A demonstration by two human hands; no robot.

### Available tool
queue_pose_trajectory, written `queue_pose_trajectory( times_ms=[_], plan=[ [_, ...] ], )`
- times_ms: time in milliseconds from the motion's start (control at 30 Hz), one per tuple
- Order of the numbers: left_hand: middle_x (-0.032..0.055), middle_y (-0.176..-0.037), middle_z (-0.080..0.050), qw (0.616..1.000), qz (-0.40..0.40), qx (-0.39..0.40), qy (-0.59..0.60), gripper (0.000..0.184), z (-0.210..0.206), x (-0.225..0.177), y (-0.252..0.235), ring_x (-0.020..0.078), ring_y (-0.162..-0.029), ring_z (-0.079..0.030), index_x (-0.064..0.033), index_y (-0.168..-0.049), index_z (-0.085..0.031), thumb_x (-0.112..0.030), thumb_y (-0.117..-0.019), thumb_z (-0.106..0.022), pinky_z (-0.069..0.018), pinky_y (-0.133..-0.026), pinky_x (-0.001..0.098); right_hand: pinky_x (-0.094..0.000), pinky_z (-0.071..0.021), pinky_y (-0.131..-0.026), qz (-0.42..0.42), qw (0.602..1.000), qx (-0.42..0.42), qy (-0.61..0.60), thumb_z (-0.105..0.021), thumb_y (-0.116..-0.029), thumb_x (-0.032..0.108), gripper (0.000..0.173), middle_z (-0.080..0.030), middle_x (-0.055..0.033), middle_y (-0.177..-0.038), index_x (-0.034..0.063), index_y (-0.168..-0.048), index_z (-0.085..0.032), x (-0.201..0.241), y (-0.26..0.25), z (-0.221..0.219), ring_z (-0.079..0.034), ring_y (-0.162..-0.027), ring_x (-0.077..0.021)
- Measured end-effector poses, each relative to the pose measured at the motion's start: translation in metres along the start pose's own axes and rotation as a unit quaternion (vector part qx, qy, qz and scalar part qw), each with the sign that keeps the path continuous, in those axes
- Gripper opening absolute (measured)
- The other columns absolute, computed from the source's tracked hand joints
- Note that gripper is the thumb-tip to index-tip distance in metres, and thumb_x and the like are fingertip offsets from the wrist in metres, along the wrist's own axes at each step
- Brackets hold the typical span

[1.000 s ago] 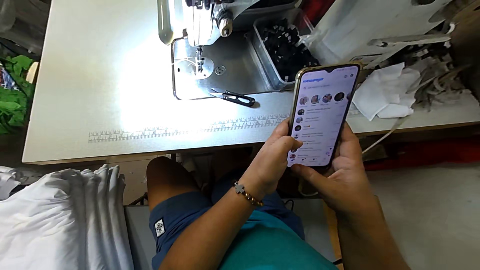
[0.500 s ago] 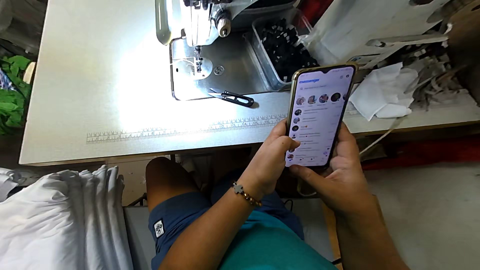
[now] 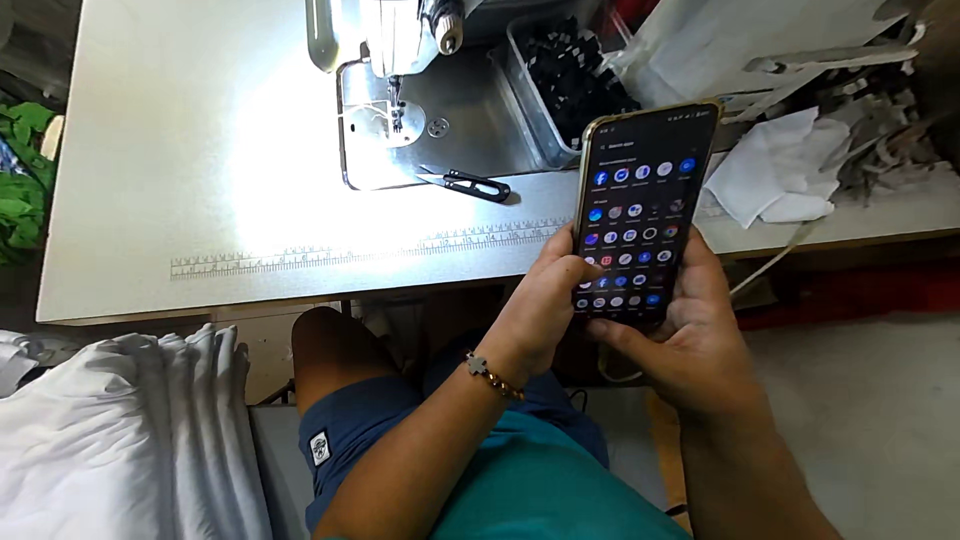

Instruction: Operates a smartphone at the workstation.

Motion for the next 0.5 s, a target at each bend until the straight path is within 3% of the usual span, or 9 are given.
queue_pose_trajectory(
  times_ms=[500],
  plan=[
    [0.0119,-0.129,-0.053,1.0,-0.004,0.001,0.002,0.049,0.0007,-0.0019,-0.0012,0.0156,-0.11,-0.06,-0.008,-0.149,-0.035,-0.01,-0.1011,-0.027,-0.0519,-0.093,0.0358,-0.0247,-0.0558,-0.1,0.002,1.0,0.006,0.008,-0.074,-0.0823,0.013,0.099,-0.052,-0.0005,-0.143,0.0106,-0.161,-0.013,-0.0019,-0.0009,0.0007,-0.059,-0.126,-0.0102]
  ],
)
Point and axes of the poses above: each hand's wrist, its own y-axis away from the middle knuckle, its own z-axis out of the back of the hand, x = y × z, the point moved 2 cm from there along -y, towards the middle knuckle
